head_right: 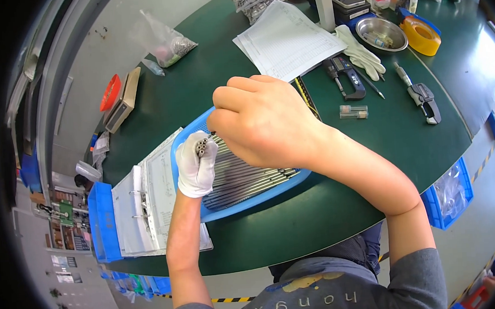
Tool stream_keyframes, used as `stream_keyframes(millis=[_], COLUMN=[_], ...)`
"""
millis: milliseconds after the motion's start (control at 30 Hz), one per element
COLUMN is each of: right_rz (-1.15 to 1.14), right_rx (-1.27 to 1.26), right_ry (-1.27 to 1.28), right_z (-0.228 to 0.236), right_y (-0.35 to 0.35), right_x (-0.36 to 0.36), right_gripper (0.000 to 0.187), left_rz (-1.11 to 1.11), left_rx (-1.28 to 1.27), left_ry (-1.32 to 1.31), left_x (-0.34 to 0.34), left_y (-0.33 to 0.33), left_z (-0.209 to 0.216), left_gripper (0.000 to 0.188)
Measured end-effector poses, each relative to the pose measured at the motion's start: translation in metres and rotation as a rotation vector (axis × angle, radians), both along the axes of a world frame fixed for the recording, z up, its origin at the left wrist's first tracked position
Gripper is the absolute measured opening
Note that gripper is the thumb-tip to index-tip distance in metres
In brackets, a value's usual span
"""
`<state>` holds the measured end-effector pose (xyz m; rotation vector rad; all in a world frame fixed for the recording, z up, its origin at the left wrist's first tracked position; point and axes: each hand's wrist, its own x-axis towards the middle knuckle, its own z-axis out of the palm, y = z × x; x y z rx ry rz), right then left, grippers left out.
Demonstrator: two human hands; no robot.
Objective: Inspecting and measuring metal rods using a caliper at a quality control workbench.
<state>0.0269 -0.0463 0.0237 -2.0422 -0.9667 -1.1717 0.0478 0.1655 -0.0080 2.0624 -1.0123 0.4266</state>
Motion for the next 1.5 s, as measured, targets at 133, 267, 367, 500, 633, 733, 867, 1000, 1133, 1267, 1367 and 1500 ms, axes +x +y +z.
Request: stream_keyframes(millis=[133,267,367,500,633,733,867,1000,1133,1267,1367,1500], right_rz=[0.026,-0.027,-0.061,-0.11,-0.125,-0.154,-0.186,-0.155,-0.14,-0.156,-0.182,-0.162], right_rx=[-0.031,-0.036,-0.088,-0.209,-0.251,-0.259,-0.304,-0.304,-0.34,-0.372,-0.333,-0.343], right_ry=[0.018,-0.005,-0.012,0.027,0.078,0.085,0.151,0.293,0.334,0.326,0.298,0.367], right_z=[0.001,-0.002,-0.003,-0.005,-0.007,-0.009,-0.008,-0.006,-0.003,-0.008,-0.011,-0.014], right_y=[0.001,0.001,0.001,0.001,-0.005,-0.007,-0.009,-0.017,-0.017,-0.016,-0.015,-0.018], right_x=[-0.002,-0.001,-0.002,-0.003,-0.005,-0.005,-0.007,-0.004,-0.006,-0.004,-0.002,0.001], right_gripper=[0.016,0.011,0.01,0.011,0.015,0.017,0.018,0.019,0.019,0.019,0.019,0.022], left_rz=[0.008,0.012,0.047,0.08,0.073,0.061,0.068,0.087,0.104,0.115,0.126,0.118], left_rx=[0.061,0.074,0.113,0.208,0.237,0.245,0.265,0.248,0.273,0.299,0.308,0.285], left_ry=[-0.015,-0.067,-0.031,-0.118,-0.167,-0.201,-0.256,-0.241,-0.221,-0.217,-0.205,-0.202], left_x=[0.0,0.001,0.0,0.005,0.005,0.004,0.006,0.007,0.007,0.007,0.007,0.006], left_y=[-0.001,-0.005,-0.004,-0.001,-0.008,-0.01,-0.009,-0.01,-0.009,-0.01,-0.01,-0.015], left_z=[0.001,0.001,-0.002,-0.009,-0.007,-0.008,-0.008,-0.011,-0.012,-0.012,-0.013,-0.013], left_gripper=[0.008,0.008,0.01,0.014,0.014,0.013,0.014,0.015,0.016,0.016,0.016,0.015])
